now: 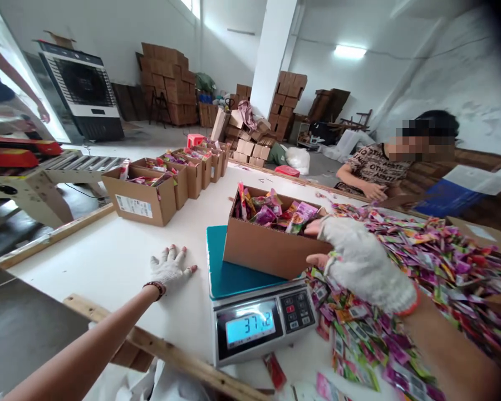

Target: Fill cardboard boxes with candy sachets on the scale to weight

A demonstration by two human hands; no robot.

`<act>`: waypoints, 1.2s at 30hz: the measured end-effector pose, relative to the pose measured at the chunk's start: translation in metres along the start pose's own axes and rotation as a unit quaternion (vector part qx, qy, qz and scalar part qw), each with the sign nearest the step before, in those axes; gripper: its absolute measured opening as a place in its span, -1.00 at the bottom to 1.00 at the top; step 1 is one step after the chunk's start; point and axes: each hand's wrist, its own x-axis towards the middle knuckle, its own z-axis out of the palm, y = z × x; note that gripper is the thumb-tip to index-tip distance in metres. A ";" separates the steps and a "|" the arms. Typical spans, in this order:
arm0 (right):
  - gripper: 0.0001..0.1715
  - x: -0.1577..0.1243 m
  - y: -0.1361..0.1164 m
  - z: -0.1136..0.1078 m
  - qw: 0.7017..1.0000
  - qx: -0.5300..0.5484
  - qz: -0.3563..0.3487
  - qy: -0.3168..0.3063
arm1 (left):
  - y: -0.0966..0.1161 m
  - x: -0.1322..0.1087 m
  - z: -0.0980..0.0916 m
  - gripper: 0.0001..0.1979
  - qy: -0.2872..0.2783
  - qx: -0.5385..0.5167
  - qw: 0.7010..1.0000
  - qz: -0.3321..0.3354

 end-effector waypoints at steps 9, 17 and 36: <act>-0.32 0.042 -0.025 -0.042 0.987 0.065 0.101 0.104 | -0.009 -0.047 0.003 -0.04 -0.036 0.034 0.998 0.031; -0.20 0.105 -0.039 -0.017 0.986 0.046 0.160 0.016 | -0.006 -0.047 0.013 -0.07 0.020 0.044 0.998 0.033; -0.78 0.098 -0.024 0.017 0.989 0.119 0.068 -0.056 | 0.002 -0.048 -0.016 -0.25 0.063 -0.141 0.988 0.012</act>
